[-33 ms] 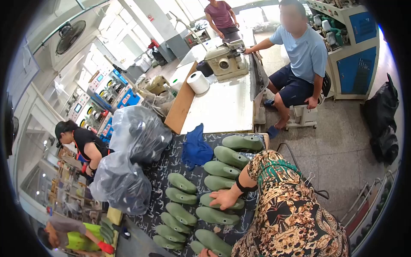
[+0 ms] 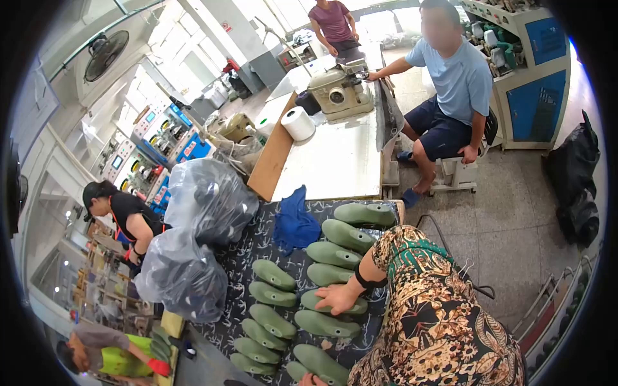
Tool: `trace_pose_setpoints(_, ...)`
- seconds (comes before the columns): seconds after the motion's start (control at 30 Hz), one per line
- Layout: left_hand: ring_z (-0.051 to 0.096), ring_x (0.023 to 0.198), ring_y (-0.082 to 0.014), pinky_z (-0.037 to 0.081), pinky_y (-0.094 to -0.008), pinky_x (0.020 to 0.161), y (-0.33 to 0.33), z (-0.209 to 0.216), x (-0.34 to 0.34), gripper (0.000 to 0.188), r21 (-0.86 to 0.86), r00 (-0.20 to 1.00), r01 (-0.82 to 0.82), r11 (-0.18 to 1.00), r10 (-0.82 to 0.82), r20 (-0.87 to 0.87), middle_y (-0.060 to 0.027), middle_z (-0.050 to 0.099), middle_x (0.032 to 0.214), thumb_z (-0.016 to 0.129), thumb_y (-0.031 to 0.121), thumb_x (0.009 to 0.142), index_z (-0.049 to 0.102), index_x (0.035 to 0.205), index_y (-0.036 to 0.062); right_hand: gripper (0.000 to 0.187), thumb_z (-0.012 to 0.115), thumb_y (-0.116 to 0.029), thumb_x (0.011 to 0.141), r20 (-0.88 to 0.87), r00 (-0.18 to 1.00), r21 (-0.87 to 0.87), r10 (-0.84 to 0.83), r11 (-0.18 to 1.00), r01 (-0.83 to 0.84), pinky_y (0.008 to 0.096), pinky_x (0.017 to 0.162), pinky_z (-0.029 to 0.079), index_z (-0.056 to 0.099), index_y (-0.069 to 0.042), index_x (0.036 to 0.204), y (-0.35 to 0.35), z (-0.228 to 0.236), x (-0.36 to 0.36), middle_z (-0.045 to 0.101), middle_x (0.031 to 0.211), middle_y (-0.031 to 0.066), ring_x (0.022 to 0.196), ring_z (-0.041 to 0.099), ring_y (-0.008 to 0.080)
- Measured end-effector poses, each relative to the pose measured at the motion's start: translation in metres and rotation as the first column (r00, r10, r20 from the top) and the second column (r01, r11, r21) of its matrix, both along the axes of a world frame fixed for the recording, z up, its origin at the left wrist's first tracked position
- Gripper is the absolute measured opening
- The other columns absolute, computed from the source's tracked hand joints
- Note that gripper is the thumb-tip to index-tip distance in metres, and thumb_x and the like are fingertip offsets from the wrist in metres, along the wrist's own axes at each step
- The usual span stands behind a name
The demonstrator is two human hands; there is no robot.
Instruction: The recorder is organizing and moving shoe lasts at an industrial assembly line station.
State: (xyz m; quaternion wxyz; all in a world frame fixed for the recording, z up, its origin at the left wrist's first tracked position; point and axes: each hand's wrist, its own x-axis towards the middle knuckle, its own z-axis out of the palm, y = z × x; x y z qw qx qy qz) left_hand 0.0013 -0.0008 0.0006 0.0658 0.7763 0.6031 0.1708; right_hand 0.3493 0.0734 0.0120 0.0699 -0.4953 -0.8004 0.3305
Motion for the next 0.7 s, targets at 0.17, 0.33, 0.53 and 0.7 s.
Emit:
trace_pose_setpoints(0.17, 0.058, 0.088, -0.0369, 0.046, -0.0432, 0.079, 0.001, 0.005, 0.0, 0.019, 0.003, 0.999, 0.0, 1.0, 0.0, 0.035, -0.0183, 0.064, 0.095, 0.057, 0.012, 0.079, 0.066, 0.092, 0.0026, 0.064, 0.05, -0.025, 0.08, -0.008, 1.0, 0.023, 0.006, 1.0, -0.006, 0.0486, 0.106, 0.018, 0.029, -0.009, 0.138, 0.002, 0.001, -0.002, 0.011, 0.143, 0.0301, 0.135, 0.01, 0.0412)
trace_pose_setpoints(0.33, 0.058, 0.084, -0.0368, 0.046, -0.0435, 0.076, 0.002, 0.003, 0.001, 0.017, 0.077, 0.998, 0.017, 0.997, -0.021, 0.055, -0.017, 0.064, 0.091, 0.058, 0.012, 0.077, 0.067, 0.09, 0.0038, 0.064, 0.05, -0.025, 0.08, -0.005, 1.0, 0.029, 0.013, 1.0, -0.013, 0.0486, 0.105, 0.019, 0.028, -0.009, 0.138, 0.002, 0.005, -0.002, 0.011, 0.143, 0.0305, 0.134, 0.011, 0.0419)
trace_pose_setpoints(0.53, 0.058, 0.083, -0.037, 0.046, -0.0442, 0.074, 0.002, 0.002, 0.0, 0.016, 0.074, 0.999, 0.001, 0.997, -0.004, 0.034, -0.0172, 0.064, 0.09, 0.059, 0.009, 0.077, 0.067, 0.089, 0.0035, 0.065, 0.051, -0.025, 0.079, -0.01, 1.0, 0.05, 0.006, 0.999, -0.005, 0.048, 0.105, 0.02, 0.029, -0.01, 0.138, 0.005, -0.004, -0.004, 0.013, 0.142, 0.0305, 0.134, 0.013, 0.042)
trace_pose_setpoints(0.7, 0.058, 0.083, -0.037, 0.047, -0.0447, 0.075, 0.002, -0.001, -0.001, 0.017, 0.068, 0.999, -0.004, 0.998, 0.0, 0.048, -0.0178, 0.064, 0.091, 0.06, 0.011, 0.077, 0.067, 0.091, 0.0037, 0.064, 0.051, -0.026, 0.079, -0.027, 1.0, 0.064, 0.001, 0.998, 0.001, 0.0481, 0.105, 0.021, 0.031, -0.011, 0.138, 0.003, -0.007, -0.002, 0.015, 0.141, 0.0303, 0.133, 0.015, 0.0423)
